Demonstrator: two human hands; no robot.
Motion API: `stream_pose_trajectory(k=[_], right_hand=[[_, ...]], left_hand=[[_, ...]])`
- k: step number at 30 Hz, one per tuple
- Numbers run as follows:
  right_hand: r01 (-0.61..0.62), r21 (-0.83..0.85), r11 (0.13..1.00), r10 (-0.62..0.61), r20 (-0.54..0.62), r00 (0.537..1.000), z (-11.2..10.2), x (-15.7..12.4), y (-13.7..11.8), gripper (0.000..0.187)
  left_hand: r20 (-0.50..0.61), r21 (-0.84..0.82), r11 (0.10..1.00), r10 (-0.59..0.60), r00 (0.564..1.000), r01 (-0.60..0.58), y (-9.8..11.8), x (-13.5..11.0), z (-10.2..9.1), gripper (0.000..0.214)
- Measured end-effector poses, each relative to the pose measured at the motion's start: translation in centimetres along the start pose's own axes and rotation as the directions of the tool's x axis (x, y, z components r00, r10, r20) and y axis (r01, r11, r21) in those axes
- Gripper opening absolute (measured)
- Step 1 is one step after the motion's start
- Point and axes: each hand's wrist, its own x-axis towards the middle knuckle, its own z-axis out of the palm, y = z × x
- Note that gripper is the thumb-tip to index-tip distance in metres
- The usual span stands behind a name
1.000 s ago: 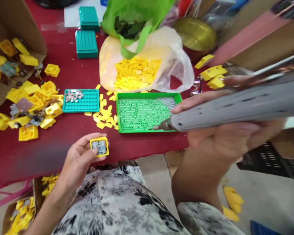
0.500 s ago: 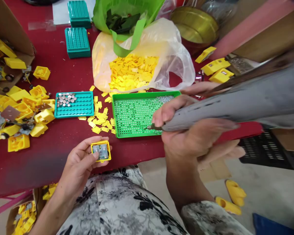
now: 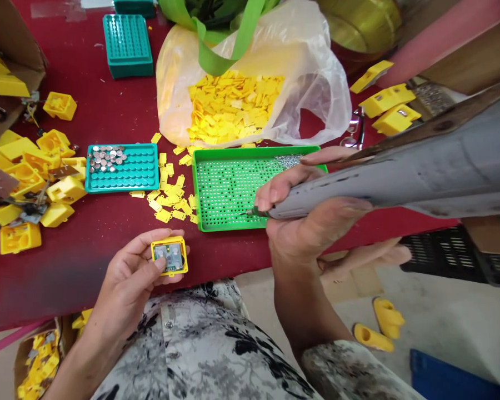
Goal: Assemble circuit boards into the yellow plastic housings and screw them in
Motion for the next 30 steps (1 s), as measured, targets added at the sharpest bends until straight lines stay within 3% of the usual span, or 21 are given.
stream_pose_trajectory(k=[5,22,28,30], right_hand=[[-0.012,0.170,0.985,0.019,-0.040,0.999,0.0,0.0,0.7,0.041],[0.000,0.100,0.995,0.006,-0.059,0.998,-0.1,-0.4,0.7,0.046],[0.058,0.111,0.992,-0.049,-0.086,0.995,0.2,0.0,0.0,0.048],[0.025,0.108,0.994,-0.015,-0.090,0.996,-0.1,0.2,-0.6,0.052]], left_hand=[[0.000,-0.004,1.000,-0.009,1.000,0.009,0.0,-0.2,-0.1,0.024],[-0.009,-0.024,1.000,-0.005,1.000,0.005,0.1,-0.4,0.3,0.025],[0.004,-0.032,0.999,-0.007,1.000,0.007,0.1,-0.6,0.2,0.025],[0.007,-0.039,0.999,-0.003,1.000,0.004,-0.1,-0.6,0.2,0.025]])
